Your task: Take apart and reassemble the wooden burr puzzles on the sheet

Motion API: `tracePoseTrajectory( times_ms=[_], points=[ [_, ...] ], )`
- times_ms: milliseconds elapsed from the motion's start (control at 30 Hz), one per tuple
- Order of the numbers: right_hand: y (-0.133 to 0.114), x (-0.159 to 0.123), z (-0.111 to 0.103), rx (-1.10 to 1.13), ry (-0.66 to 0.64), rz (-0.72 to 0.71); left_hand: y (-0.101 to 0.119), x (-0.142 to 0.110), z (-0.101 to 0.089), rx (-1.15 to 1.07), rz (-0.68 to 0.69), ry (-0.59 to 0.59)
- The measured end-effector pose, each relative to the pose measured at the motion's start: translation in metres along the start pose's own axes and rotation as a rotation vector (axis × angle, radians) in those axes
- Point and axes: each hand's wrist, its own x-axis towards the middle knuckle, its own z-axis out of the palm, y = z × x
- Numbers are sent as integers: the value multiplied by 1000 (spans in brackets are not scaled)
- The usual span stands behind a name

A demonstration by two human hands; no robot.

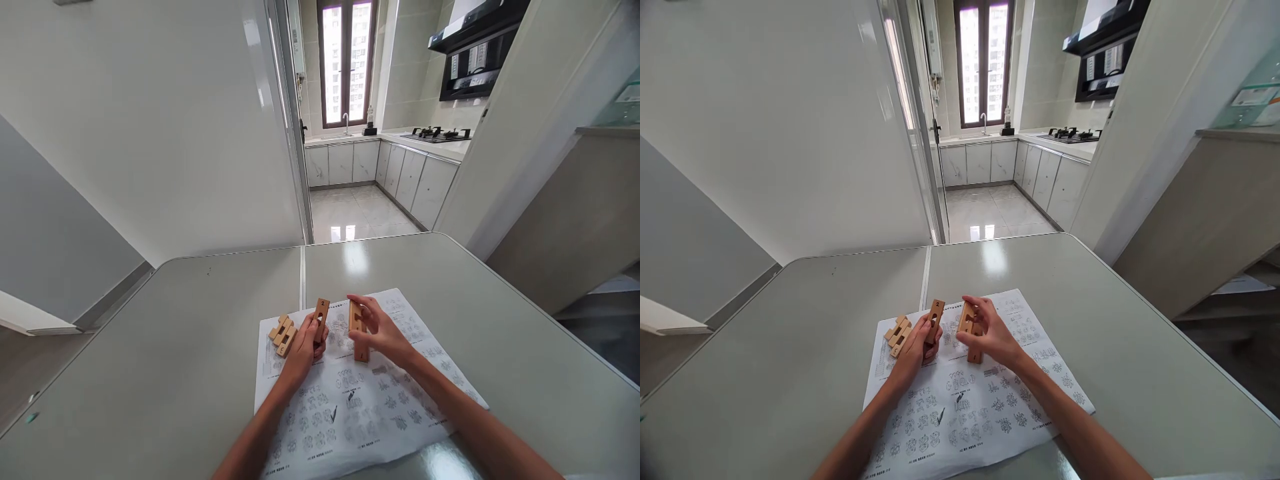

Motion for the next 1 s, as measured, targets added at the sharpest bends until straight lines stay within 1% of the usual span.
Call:
tracePoseTrajectory(
  times_ms=[67, 133, 233, 300, 467, 567, 800, 900, 1000],
  points=[
    [0, 2, -2, 218, -5, 115, 1, -1, 0, 6, -1, -5],
    [1, 3, -4, 359, 0, 175, 1, -1, 0, 3, 1, -14],
    [1, 4, -4, 494, 24, 180, 1, -1, 0, 3, 5, -11],
    [1, 3, -2, 534, 31, 184, 1, -1, 1, 8, 4, -4],
    [4, 5, 3, 514, 99, 204, 2, -1, 3, 12, 13, -15],
    [6, 7, 5, 489, 121, 181, 2, -1, 4, 32, 15, -21],
    [-1, 2, 10, 345, 77, 101, -2, -1, 4, 60, 26, -31],
    [-3, 1, 14, 318, 32, 120, -5, -1, 5, 72, 29, -17],
    [-2, 0, 18, 320, 49, 129, -7, -2, 3, 156, 71, 4]
  ],
)
